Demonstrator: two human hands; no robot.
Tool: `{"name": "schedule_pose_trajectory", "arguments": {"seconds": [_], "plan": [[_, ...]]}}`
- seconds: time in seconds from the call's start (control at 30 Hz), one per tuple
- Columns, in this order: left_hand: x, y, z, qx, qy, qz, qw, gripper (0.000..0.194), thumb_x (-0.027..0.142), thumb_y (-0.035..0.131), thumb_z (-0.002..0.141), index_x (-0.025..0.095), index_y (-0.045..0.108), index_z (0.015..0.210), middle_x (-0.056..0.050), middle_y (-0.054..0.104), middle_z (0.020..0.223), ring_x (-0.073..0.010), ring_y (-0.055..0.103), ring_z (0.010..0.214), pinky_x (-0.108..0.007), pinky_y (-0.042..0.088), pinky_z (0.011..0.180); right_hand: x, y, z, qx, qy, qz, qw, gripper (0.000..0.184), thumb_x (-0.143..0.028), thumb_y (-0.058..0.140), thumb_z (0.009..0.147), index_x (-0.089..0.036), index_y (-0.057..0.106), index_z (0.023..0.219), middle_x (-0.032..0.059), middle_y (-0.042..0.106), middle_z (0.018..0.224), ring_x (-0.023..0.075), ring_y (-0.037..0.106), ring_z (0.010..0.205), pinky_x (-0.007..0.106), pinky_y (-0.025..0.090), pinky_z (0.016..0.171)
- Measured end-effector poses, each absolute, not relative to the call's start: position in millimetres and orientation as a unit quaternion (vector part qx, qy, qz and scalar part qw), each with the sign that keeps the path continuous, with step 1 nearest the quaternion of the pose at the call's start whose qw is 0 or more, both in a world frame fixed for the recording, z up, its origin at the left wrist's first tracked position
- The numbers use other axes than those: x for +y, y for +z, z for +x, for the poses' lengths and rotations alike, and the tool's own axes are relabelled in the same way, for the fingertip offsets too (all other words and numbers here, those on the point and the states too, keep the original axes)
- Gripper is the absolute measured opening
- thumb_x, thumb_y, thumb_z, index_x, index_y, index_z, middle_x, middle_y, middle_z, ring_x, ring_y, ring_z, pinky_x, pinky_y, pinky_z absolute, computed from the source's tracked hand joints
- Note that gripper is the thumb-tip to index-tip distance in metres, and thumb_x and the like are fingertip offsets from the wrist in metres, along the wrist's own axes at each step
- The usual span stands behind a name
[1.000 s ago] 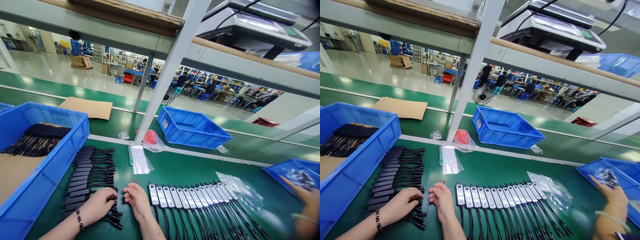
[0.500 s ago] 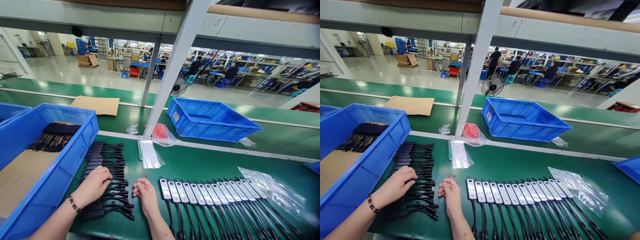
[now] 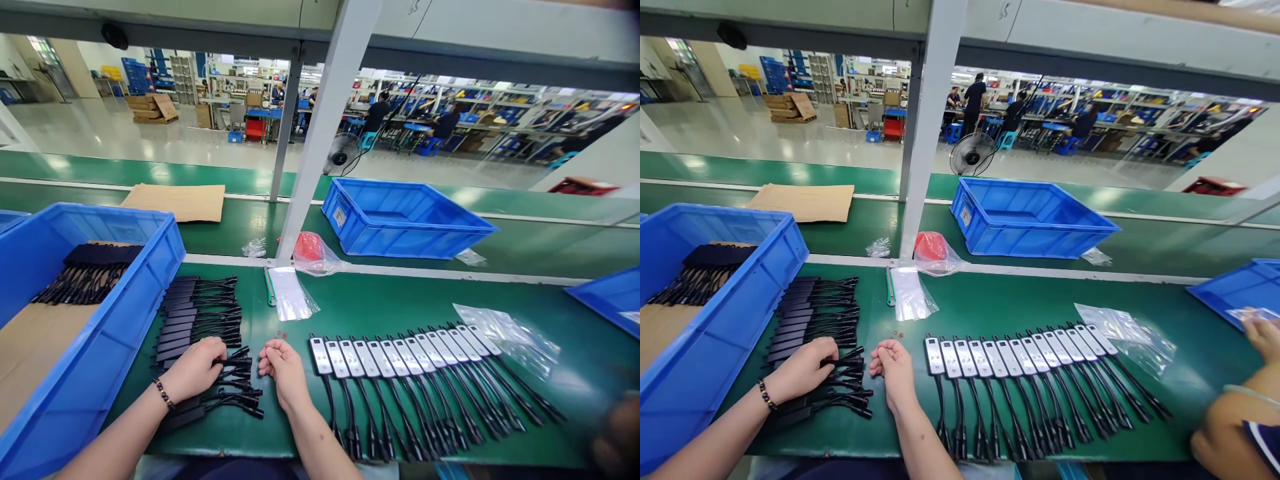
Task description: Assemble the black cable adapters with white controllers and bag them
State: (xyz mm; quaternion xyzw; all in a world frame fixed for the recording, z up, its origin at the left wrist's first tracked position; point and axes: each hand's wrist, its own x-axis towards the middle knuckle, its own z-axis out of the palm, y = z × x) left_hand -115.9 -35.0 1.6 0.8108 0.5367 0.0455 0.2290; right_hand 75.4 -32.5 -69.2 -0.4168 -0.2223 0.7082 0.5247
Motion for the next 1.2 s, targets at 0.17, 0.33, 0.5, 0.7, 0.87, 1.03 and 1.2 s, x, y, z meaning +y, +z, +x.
{"name": "schedule_pose_trajectory", "arguments": {"seconds": [0.17,0.33,0.5,0.7,0.87,1.03,1.2], "plan": [[-35,5,-115,0.541,0.068,0.785,0.294,0.015,0.009,0.041,0.067,0.02,0.047,0.074,0.001,0.052,0.072,-0.0148,0.048,0.068,-0.025,0.035,0.062,-28,-53,60,-0.201,0.756,-0.367,0.503,0.029,-0.029,0.072,0.061,-0.015,0.053,0.076,-0.0006,0.061,0.06,0.0078,0.053,0.045,0.018,0.046,0.041],[-33,11,-98,0.527,0.111,0.754,0.376,0.024,0.024,0.051,0.071,0.022,0.05,0.095,0.003,0.054,0.073,-0.0143,0.048,0.065,-0.023,0.033,0.059,-23,-39,50,-0.221,0.782,-0.331,0.48,0.024,-0.026,0.071,0.062,-0.015,0.054,0.074,-0.0008,0.061,0.059,0.0067,0.053,0.044,0.017,0.046,0.042],[-25,-2,-92,0.541,0.181,0.691,0.444,0.023,0.036,0.04,0.081,0.019,0.054,0.076,0.001,0.055,0.07,-0.0145,0.048,0.066,-0.025,0.035,0.062,-15,-40,69,-0.207,0.747,-0.377,0.508,0.029,-0.027,0.074,0.059,-0.014,0.054,0.076,0.0023,0.065,0.063,0.0085,0.057,0.048,0.018,0.048,0.045],[-18,-15,-96,0.506,0.202,0.645,0.535,0.02,0.03,0.043,0.079,0.018,0.049,0.094,0.001,0.058,0.071,-0.011,0.048,0.059,-0.023,0.037,0.057,-21,-44,75,-0.263,0.743,-0.408,0.461,0.028,-0.031,0.073,0.06,-0.012,0.057,0.072,0.0003,0.061,0.057,0.0072,0.053,0.043,0.016,0.045,0.04],[-19,-13,-95,0.491,0.221,0.622,0.569,0.011,0.028,0.045,0.078,0.017,0.048,0.079,0.002,0.054,0.069,-0.0098,0.047,0.058,-0.022,0.037,0.055,-27,-44,61,-0.334,0.723,-0.416,0.438,0.023,-0.032,0.068,0.065,-0.012,0.057,0.069,-0.0007,0.06,0.055,0.0068,0.051,0.04,0.017,0.044,0.038],[-18,-15,-97,0.481,0.236,0.614,0.579,0.01,0.027,0.046,0.079,0.017,0.046,0.075,0.003,0.052,0.065,-0.0107,0.049,0.062,-0.024,0.038,0.059,-26,-45,55,-0.362,0.702,-0.427,0.441,0.022,-0.033,0.065,0.067,-0.013,0.055,0.066,-0.002,0.058,0.052,0.0067,0.051,0.04,0.016,0.043,0.038],[-19,-20,-96,0.478,0.241,0.612,0.582,0.013,0.028,0.046,0.079,0.018,0.042,0.072,0.004,0.05,0.066,-0.0116,0.05,0.065,-0.025,0.039,0.062,-27,-46,54,-0.394,0.685,-0.431,0.436,0.021,-0.033,0.06,0.071,-0.014,0.053,0.068,-0.003,0.056,0.051,0.0059,0.049,0.038,0.016,0.04,0.037]]}}
